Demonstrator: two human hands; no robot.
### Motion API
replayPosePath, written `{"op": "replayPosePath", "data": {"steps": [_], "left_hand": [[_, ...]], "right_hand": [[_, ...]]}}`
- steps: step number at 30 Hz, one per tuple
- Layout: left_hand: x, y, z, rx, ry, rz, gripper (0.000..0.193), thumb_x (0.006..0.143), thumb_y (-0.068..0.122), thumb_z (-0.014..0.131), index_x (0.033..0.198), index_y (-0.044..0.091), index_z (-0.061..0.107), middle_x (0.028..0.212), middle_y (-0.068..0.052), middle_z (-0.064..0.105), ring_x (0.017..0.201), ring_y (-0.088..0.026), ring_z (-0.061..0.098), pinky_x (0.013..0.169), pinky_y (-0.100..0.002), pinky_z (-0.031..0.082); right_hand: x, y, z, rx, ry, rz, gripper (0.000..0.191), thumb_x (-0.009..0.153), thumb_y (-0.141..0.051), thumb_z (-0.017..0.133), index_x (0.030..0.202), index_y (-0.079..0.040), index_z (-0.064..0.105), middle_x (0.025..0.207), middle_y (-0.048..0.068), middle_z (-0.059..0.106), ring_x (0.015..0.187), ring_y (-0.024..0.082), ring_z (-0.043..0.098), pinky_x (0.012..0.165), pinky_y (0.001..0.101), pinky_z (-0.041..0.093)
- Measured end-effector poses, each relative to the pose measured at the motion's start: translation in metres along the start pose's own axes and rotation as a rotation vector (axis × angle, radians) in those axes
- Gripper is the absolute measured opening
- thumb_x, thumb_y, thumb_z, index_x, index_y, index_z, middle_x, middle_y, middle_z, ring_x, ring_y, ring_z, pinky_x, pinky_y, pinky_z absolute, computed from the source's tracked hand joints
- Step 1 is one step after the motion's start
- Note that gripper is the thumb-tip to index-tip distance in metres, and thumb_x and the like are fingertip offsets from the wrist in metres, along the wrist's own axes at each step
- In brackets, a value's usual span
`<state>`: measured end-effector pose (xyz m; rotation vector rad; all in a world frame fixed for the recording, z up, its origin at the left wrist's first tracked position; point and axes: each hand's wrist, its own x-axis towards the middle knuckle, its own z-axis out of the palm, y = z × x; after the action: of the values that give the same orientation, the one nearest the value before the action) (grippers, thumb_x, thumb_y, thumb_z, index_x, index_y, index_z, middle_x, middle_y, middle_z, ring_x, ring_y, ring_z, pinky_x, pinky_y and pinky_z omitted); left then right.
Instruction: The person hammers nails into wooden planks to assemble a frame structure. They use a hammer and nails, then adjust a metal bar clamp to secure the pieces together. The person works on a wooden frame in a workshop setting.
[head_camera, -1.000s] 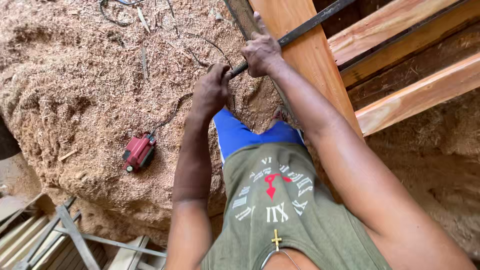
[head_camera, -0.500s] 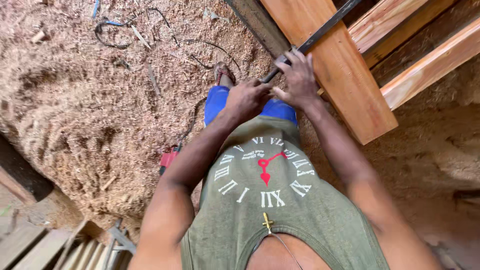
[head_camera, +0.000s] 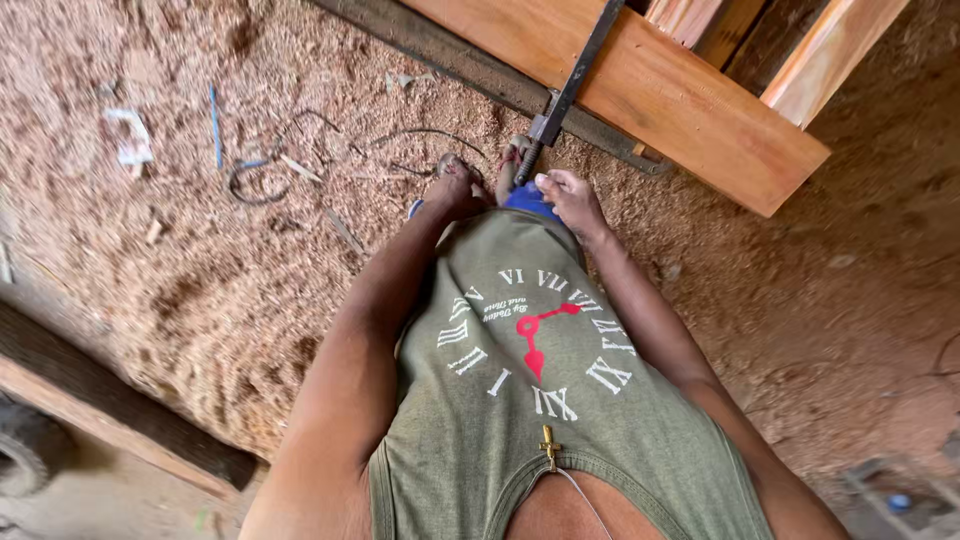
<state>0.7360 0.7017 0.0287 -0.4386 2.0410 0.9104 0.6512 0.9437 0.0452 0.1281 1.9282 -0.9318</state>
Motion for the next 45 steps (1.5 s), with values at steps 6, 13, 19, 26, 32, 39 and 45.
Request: {"op": "replayPosePath", "data": {"steps": [6,13,19,26,32,39,45], "left_hand": [[0.019,-0.008,-0.01,0.078,-0.068,0.21,0.067,0.074,0.053,0.078,0.132,0.022,0.067,0.13,-0.014,0.07,0.12,-0.033,0.067,0.102,-0.045,0.053],[0.075,0.022,-0.052,0.285,-0.36,0.494,0.12,0.054,0.054,0.092,0.154,0.016,0.039,0.139,-0.017,0.061,0.123,-0.035,0.063,0.103,-0.044,0.052],[0.104,0.02,-0.071,0.351,-0.519,0.746,0.115,0.06,0.06,0.086,0.154,0.016,0.037,0.146,-0.017,0.052,0.132,-0.035,0.053,0.11,-0.045,0.043],[0.114,0.029,-0.052,0.337,-0.599,0.951,0.111,0.067,0.068,0.08,0.153,0.016,0.035,0.154,-0.017,0.042,0.142,-0.036,0.041,0.119,-0.046,0.033],[0.137,0.044,-0.034,0.464,-0.707,1.069,0.09,0.078,0.068,0.069,0.147,0.017,0.044,0.151,-0.015,0.047,0.141,-0.036,0.042,0.119,-0.049,0.032],[0.15,0.062,-0.027,0.52,-0.828,1.056,0.076,0.08,0.058,0.066,0.139,0.013,0.051,0.143,-0.018,0.052,0.133,-0.037,0.049,0.113,-0.048,0.038],[0.169,0.06,-0.035,0.56,-0.872,1.045,0.064,0.082,0.049,0.064,0.133,0.01,0.056,0.136,-0.02,0.056,0.127,-0.037,0.055,0.108,-0.048,0.043]], "right_hand": [[0.015,-0.005,0.05,0.26,0.02,-0.088,0.052,0.091,-0.046,0.076,0.117,-0.001,0.071,0.105,0.012,0.072,0.092,0.019,0.065,0.08,0.0328,0.054],[0.033,-0.038,0.101,0.037,0.529,0.274,0.062,0.075,-0.054,0.083,0.101,0.001,0.071,0.095,0.019,0.076,0.086,0.03,0.074,0.077,0.0413,0.057],[0.045,-0.075,0.126,-0.006,0.925,0.6,0.055,0.083,-0.052,0.078,0.1,0.0,0.067,0.096,0.022,0.074,0.085,0.038,0.071,0.075,0.0504,0.057],[0.061,-0.097,0.132,-0.166,0.915,0.838,0.046,0.078,-0.049,0.082,0.094,-0.007,0.071,0.091,0.017,0.075,0.078,0.031,0.07,0.068,0.0446,0.056],[0.075,-0.078,0.139,-0.265,0.899,0.878,0.037,0.089,-0.042,0.079,0.08,-0.007,0.07,0.072,0.009,0.072,0.05,0.019,0.062,0.046,0.035,0.049],[0.081,-0.054,0.145,-0.194,0.897,0.897,0.043,0.084,-0.044,0.084,0.081,-0.004,0.069,0.074,0.01,0.07,0.049,0.016,0.06,0.048,0.0347,0.052],[0.078,-0.055,0.145,-0.155,0.869,0.92,0.041,0.086,-0.041,0.082,0.088,-0.001,0.072,0.079,0.014,0.072,0.058,0.021,0.065,0.057,0.0375,0.055]]}}
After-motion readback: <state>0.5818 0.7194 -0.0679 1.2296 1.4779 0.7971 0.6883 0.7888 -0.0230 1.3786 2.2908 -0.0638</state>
